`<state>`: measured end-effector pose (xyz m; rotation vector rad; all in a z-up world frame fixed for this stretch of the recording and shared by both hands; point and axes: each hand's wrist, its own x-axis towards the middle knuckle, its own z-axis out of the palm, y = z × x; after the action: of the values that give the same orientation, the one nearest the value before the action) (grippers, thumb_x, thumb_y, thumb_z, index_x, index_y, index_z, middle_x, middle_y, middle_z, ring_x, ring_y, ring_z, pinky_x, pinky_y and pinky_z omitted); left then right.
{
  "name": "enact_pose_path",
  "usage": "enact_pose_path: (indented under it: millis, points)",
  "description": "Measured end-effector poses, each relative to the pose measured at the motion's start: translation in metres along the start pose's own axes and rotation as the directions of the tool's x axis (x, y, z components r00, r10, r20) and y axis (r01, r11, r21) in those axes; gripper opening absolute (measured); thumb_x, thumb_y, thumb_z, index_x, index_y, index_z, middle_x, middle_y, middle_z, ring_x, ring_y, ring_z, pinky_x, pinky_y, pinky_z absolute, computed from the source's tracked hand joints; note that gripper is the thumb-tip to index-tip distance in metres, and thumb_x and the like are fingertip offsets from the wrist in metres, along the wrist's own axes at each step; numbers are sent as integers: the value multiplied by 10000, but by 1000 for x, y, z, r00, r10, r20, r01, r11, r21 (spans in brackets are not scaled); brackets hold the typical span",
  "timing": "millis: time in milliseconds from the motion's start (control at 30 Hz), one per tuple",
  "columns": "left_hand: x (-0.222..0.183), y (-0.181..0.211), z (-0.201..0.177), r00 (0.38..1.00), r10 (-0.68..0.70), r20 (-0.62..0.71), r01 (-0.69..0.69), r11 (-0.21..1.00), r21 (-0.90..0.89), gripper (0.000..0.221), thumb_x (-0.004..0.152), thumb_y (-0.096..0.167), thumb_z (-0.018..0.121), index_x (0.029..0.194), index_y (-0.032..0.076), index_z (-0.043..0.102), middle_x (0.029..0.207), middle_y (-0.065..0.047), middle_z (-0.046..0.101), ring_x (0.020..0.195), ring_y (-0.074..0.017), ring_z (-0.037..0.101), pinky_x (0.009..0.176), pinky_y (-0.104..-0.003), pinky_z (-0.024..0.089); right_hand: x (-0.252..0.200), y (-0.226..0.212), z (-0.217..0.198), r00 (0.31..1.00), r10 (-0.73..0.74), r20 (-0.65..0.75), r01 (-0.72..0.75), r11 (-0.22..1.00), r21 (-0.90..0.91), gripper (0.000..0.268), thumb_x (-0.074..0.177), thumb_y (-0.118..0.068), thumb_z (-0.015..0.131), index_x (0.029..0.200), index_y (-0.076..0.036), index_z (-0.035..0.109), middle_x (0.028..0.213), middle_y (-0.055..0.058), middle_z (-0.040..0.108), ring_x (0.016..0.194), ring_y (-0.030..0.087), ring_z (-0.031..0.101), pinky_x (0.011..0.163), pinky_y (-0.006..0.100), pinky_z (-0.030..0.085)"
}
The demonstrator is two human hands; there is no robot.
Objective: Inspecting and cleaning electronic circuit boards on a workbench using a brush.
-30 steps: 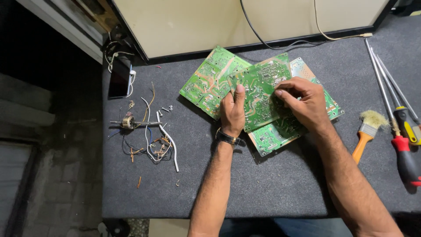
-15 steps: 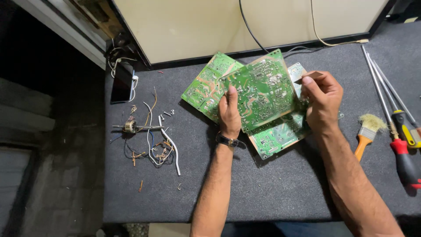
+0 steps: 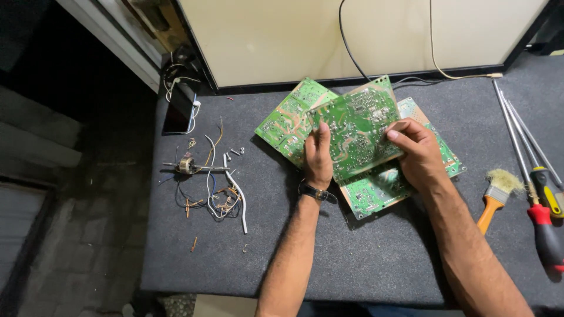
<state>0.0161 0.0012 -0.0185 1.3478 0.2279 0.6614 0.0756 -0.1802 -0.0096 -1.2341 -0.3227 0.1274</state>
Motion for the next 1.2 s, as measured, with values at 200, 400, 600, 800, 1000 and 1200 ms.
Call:
enact_pose_path:
  millis: [200,400,600,800,1000,1200]
  points:
    - [1,-43,-7,998,-63,-23,62,997,-52,512,1065,462,533,946,-24,641,986,-125,643,1072,-173,522,1025,-422,415,2,2,-2,1000,11,-16,-12,1000,-22,191,889,-186,767,999,-58,677,893,34,658,870,77,586,819,218,436]
    - [3,-47,-9,997,-75,30,77,994,-84,603,1087,485,474,1186,-81,655,1260,-251,643,1283,-281,532,1117,-483,376,4,1,0,1000,-8,-6,8,997,-73,181,898,-194,763,994,-56,697,873,56,676,878,106,633,879,231,461]
    - [-2,-15,-5,996,-85,-4,85,995,-51,590,1067,453,500,1205,-103,639,1267,-291,638,1282,-335,552,1115,-488,378,11,12,-7,999,-35,-7,35,996,-83,197,891,-209,765,992,-50,705,860,69,689,880,111,647,880,230,464]
    - [0,-44,-8,996,-94,-3,94,995,-24,616,1069,444,497,1208,-144,613,1286,-361,600,1297,-372,527,1125,-497,363,11,10,-7,999,-23,-47,20,998,-66,200,866,-218,770,969,-59,708,836,49,689,860,99,636,879,234,466]
    - [2,-45,-7,997,-81,-8,81,995,53,622,1070,483,473,1118,-107,662,1110,-273,678,1136,-322,621,1040,-487,424,8,3,0,998,-39,-58,35,997,-66,186,857,-221,783,943,-76,705,839,25,682,851,94,632,866,237,458]
    - [2,-40,-6,992,-122,-31,125,989,84,615,1058,507,496,1048,-80,678,1039,-251,680,1065,-254,593,1004,-464,433,7,4,-1,999,-30,-45,27,996,-82,209,856,-239,783,939,-64,704,832,62,681,842,142,640,858,275,465]
